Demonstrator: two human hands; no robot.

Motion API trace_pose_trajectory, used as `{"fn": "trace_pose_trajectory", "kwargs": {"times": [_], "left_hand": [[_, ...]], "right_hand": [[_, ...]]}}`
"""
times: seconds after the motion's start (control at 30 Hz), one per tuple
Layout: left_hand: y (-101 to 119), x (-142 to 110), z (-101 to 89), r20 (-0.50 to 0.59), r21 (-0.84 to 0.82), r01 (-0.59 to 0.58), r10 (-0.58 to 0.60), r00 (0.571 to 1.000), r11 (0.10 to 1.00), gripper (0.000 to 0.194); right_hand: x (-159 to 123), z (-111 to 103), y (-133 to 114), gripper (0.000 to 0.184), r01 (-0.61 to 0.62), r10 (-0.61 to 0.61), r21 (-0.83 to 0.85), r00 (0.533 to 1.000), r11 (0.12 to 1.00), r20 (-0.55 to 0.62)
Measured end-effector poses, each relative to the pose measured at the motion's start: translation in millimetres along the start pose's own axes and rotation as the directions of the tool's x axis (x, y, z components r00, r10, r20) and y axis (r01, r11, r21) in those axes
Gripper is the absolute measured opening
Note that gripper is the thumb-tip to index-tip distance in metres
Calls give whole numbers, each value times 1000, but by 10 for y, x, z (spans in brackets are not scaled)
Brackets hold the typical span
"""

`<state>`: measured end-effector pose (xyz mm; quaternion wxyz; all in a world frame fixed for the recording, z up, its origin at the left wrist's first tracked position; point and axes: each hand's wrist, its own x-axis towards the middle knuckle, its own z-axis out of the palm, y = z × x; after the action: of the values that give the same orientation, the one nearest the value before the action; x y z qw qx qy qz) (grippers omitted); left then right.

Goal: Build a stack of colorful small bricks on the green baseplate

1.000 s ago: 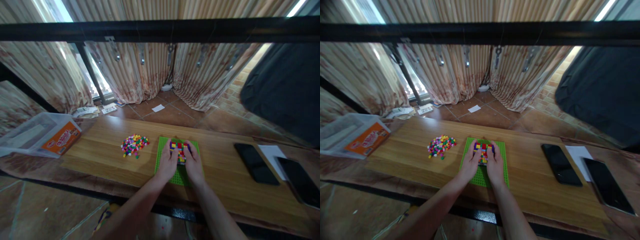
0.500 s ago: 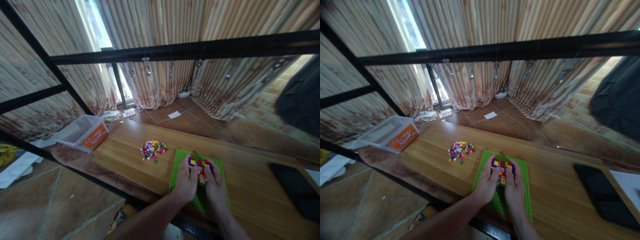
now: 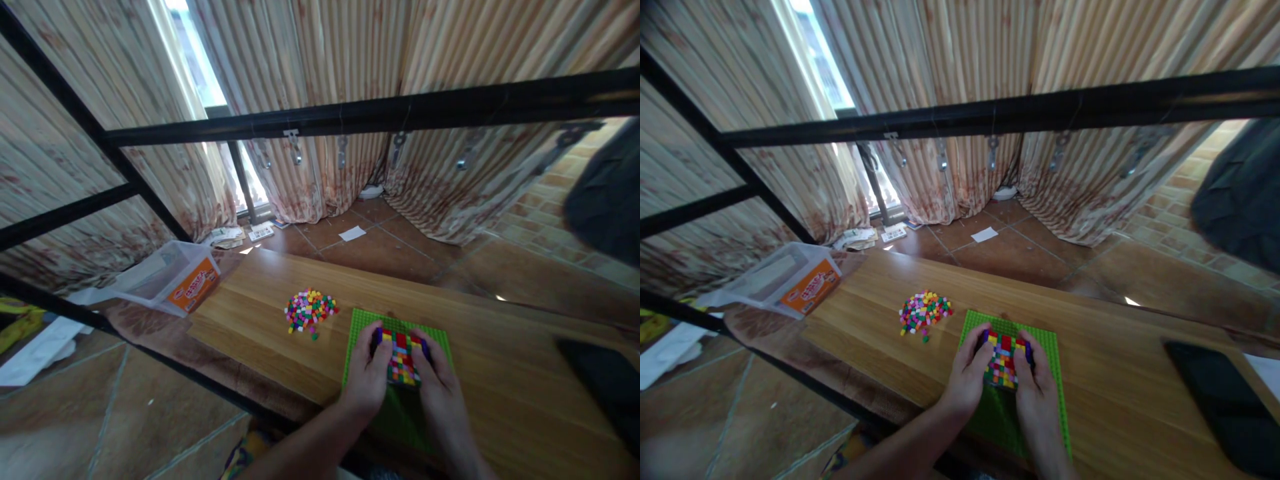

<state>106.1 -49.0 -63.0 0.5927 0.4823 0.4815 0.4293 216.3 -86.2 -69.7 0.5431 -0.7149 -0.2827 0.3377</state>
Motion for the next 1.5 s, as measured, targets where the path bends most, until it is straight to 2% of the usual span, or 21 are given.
{"fn": "trace_pose_trajectory", "kwargs": {"times": [0.07,0.1,0.17,0.2,0.27,0.33,0.4,0.53,0.63,0.87,1.1,1.3,1.5], "left_hand": [[68,131,-159,-38,26,-48,49,998,999,39],[113,216,-280,-91,109,-116,127,988,987,38],[213,404,-580,-205,367,-233,323,924,900,35],[258,497,-741,-230,492,-245,396,889,836,35],[321,650,-1033,-259,683,-158,439,860,713,38],[336,741,-1235,-258,780,-59,407,876,623,39],[316,770,-1328,-202,837,-36,368,908,547,37],[265,741,-1316,-95,897,-64,333,938,437,36],[266,720,-1290,-56,917,-75,311,949,392,36],[302,693,-1334,-16,908,-111,298,954,404,27],[315,709,-1389,-37,937,-80,325,945,340,32],[347,687,-1349,-8,940,-107,334,942,324,22],[410,654,-1324,-76,951,-7,253,964,309,26]], "right_hand": [[15,-19,-3,66,-44,44,38,999,998,15],[23,-24,-6,65,-61,60,54,998,997,17],[39,-26,-10,64,-76,75,76,997,994,17],[47,-24,-11,64,-76,76,80,997,994,11],[63,-18,-9,62,-67,68,72,998,995,-6],[79,-13,-8,60,-53,55,50,998,997,-28],[92,-11,-13,60,-44,45,21,998,999,-38],[98,-15,-49,59,-24,23,-10,1000,1000,-17],[92,-21,-81,59,-13,13,-24,1000,1000,-20],[96,-57,-133,64,-24,24,-69,1000,997,-8],[124,-69,-128,64,-14,15,-71,1000,997,13],[129,-84,-80,62,-8,11,-76,1000,997,29],[121,-92,-112,65,-19,23,-74,998,997,50]]}}
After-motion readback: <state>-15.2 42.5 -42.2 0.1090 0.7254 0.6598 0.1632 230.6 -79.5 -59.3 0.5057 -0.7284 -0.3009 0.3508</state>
